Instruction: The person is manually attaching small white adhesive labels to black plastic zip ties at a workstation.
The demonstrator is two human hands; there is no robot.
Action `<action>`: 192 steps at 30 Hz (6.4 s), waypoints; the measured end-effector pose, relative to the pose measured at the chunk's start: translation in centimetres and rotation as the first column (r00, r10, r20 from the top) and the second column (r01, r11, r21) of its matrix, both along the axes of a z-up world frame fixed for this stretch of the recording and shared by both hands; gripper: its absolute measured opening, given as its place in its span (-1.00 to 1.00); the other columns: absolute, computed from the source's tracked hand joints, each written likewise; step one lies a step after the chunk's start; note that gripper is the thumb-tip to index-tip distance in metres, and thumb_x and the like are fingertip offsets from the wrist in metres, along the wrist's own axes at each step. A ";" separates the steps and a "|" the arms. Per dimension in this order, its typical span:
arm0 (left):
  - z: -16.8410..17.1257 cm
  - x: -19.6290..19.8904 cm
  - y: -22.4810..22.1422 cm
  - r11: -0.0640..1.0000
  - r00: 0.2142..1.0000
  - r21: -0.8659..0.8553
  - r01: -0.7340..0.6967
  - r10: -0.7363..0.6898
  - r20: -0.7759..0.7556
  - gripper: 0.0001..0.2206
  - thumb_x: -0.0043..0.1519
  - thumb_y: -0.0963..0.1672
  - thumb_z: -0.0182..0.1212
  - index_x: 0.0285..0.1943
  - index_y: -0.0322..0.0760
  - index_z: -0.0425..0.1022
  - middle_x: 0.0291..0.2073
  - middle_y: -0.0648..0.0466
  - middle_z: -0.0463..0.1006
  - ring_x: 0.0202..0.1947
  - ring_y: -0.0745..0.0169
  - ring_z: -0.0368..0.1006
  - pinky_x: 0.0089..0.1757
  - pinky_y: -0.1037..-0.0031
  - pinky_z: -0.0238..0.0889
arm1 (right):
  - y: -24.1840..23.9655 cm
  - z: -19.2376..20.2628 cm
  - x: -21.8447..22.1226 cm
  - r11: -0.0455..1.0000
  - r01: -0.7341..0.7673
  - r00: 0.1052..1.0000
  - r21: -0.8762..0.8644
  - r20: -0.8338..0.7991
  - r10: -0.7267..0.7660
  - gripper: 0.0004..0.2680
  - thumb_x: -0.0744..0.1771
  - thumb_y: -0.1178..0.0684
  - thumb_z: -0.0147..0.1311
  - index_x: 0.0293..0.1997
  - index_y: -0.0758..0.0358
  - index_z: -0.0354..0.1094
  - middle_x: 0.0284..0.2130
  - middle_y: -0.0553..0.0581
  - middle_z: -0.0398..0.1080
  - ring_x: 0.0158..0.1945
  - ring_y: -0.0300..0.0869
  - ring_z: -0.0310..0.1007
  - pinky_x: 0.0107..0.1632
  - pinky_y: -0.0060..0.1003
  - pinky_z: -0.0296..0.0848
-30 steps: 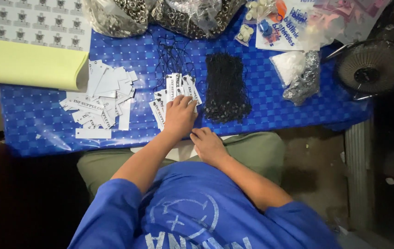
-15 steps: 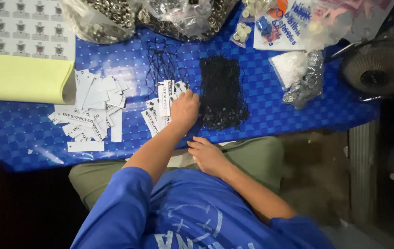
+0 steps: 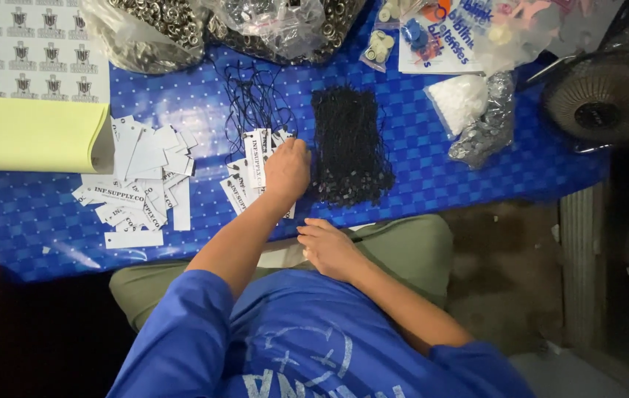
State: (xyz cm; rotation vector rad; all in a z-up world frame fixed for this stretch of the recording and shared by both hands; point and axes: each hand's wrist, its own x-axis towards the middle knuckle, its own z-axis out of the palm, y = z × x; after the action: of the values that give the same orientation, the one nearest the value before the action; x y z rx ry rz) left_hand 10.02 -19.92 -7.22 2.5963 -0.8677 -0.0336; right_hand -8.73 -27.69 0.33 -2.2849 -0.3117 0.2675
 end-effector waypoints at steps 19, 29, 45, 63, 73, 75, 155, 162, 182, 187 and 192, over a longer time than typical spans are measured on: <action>9.5 -6.0 6.4 0.710 0.574 -0.405 -0.576 -0.001 -0.819 -0.85 0.34 -0.11 0.03 -0.24 -0.19 0.48 -0.62 0.09 0.50 -0.53 0.28 0.37 -0.36 0.49 0.25 | 0.5 -3.9 -0.7 0.954 -0.087 0.989 -0.288 0.091 0.118 -0.72 0.37 -0.03 0.00 0.10 0.34 0.44 -0.06 0.22 0.55 0.28 -0.14 0.37 0.52 -0.22 -0.06; 6.5 -7.4 8.1 0.975 0.971 -0.135 -0.177 0.151 -0.185 -0.72 0.20 -0.12 0.30 0.09 -0.20 0.54 0.07 -0.06 0.40 0.11 -0.15 0.39 -0.09 0.10 0.42 | 0.8 -5.6 -1.3 0.967 0.197 0.971 -0.160 0.170 -0.170 -0.75 0.31 -0.01 0.15 0.09 0.08 0.51 0.00 0.04 0.49 0.18 -0.08 0.41 0.25 -0.21 0.38; 6.7 -7.4 14.8 0.902 0.915 0.402 0.153 0.024 -0.402 -0.30 0.33 0.23 -0.24 0.62 -0.01 -0.08 0.60 -0.13 -0.32 0.58 -0.23 -0.50 0.37 -0.04 -0.34 | -3.3 -5.6 13.7 0.776 0.480 0.875 -0.409 0.281 -0.394 -0.86 0.35 0.05 0.09 -0.02 0.11 0.45 -0.29 0.02 0.35 -0.32 -0.05 0.50 -0.19 -0.18 0.55; 7.4 -6.8 14.8 0.892 0.877 0.403 0.206 0.014 -0.480 -0.29 0.34 0.21 -0.29 0.64 0.00 -0.21 0.60 -0.11 -0.39 0.57 -0.20 -0.56 0.35 -0.02 -0.43 | -3.2 -2.6 14.8 0.834 0.431 0.901 -0.344 0.127 -0.414 -0.93 0.36 0.14 -0.04 -0.31 0.18 0.21 -0.51 0.11 0.24 -0.37 0.11 0.50 -0.30 -0.08 0.50; 4.0 -8.2 14.9 0.989 0.971 -0.089 -0.118 0.096 -0.217 -0.36 0.18 0.08 0.27 0.44 -0.07 0.22 0.44 -0.07 0.12 0.50 -0.19 -0.09 0.25 -0.12 -0.04 | -1.1 6.1 8.3 0.404 0.821 0.503 0.404 -0.177 -0.846 -0.95 0.32 0.24 0.00 -0.19 0.32 0.23 -0.37 0.27 0.53 -0.40 -0.08 0.63 -0.34 -0.27 0.67; 3.7 -8.1 13.5 0.961 0.989 -0.231 -0.149 0.150 -0.010 -0.42 0.11 0.04 0.38 0.34 0.03 0.35 0.29 0.04 0.32 0.32 -0.04 0.24 0.06 0.11 0.22 | -1.0 5.5 6.7 0.467 0.811 0.530 0.351 -0.106 -0.841 -0.92 0.35 0.21 0.04 -0.13 0.35 0.28 -0.36 0.29 0.54 -0.41 -0.13 0.60 -0.36 -0.33 0.60; 10.9 -13.0 13.1 0.989 0.707 -0.143 -0.046 -0.069 -0.703 -0.60 0.31 -0.11 0.04 0.36 0.04 0.33 -0.46 0.05 0.68 -0.27 -0.15 0.63 -0.11 0.08 0.42 | 4.0 1.4 -2.0 0.832 0.337 0.935 0.440 -0.057 -0.349 -0.93 0.29 0.13 0.25 -0.22 0.20 0.56 -0.49 0.15 0.52 -0.39 -0.14 0.50 -0.26 -0.25 0.48; 11.9 -12.9 13.1 0.994 0.760 -0.049 0.097 -0.106 -0.641 -0.63 0.33 -0.10 0.03 0.35 0.09 0.34 -0.45 0.15 0.70 -0.23 -0.14 0.63 -0.09 0.09 0.44 | 3.5 1.7 -1.7 0.852 0.307 0.945 0.424 -0.032 -0.325 -0.95 0.30 0.10 0.22 -0.31 0.21 0.51 -0.59 0.14 0.45 -0.49 -0.15 0.40 -0.37 -0.26 0.41; 6.0 -9.1 17.2 0.931 0.883 -0.055 -0.362 0.323 -0.340 -0.71 0.17 -0.08 0.30 0.06 -0.17 0.57 -0.08 -0.12 0.58 -0.03 -0.25 0.54 -0.01 0.06 0.41 | 2.1 -1.4 -2.2 0.764 0.573 0.818 0.296 -0.160 -0.552 -0.96 0.34 0.10 0.18 -0.22 0.18 0.47 -0.48 0.17 0.55 -0.34 -0.12 0.53 -0.19 -0.20 0.49; 3.8 -7.3 20.9 0.880 0.874 -0.122 -0.458 0.472 0.119 -0.62 0.04 -0.10 0.45 0.02 -0.27 0.54 -0.01 -0.19 0.47 -0.05 -0.30 0.50 -0.05 0.06 0.40 | 1.7 -3.9 -2.2 0.740 0.615 0.788 0.271 -0.179 -0.589 -0.97 0.33 0.15 0.20 -0.22 0.20 0.47 -0.47 0.20 0.55 -0.34 -0.12 0.52 -0.20 -0.20 0.49; 3.1 -5.3 23.6 0.748 0.742 -0.033 -0.663 0.662 0.110 -0.50 0.01 -0.12 0.53 0.14 -0.31 0.53 0.12 -0.20 0.37 0.11 -0.31 0.31 -0.09 0.01 0.32 | 1.7 -3.4 -2.2 0.730 0.648 0.762 0.216 -0.194 -0.618 -0.96 0.31 0.12 0.24 -0.25 0.16 0.48 -0.50 0.15 0.56 -0.38 -0.15 0.54 -0.24 -0.24 0.51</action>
State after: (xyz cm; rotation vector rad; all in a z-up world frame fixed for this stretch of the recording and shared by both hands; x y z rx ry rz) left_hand 4.76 3.66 -4.17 2.7809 0.0805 0.3185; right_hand -10.97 -25.99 -3.11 -1.9531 0.4778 -0.0132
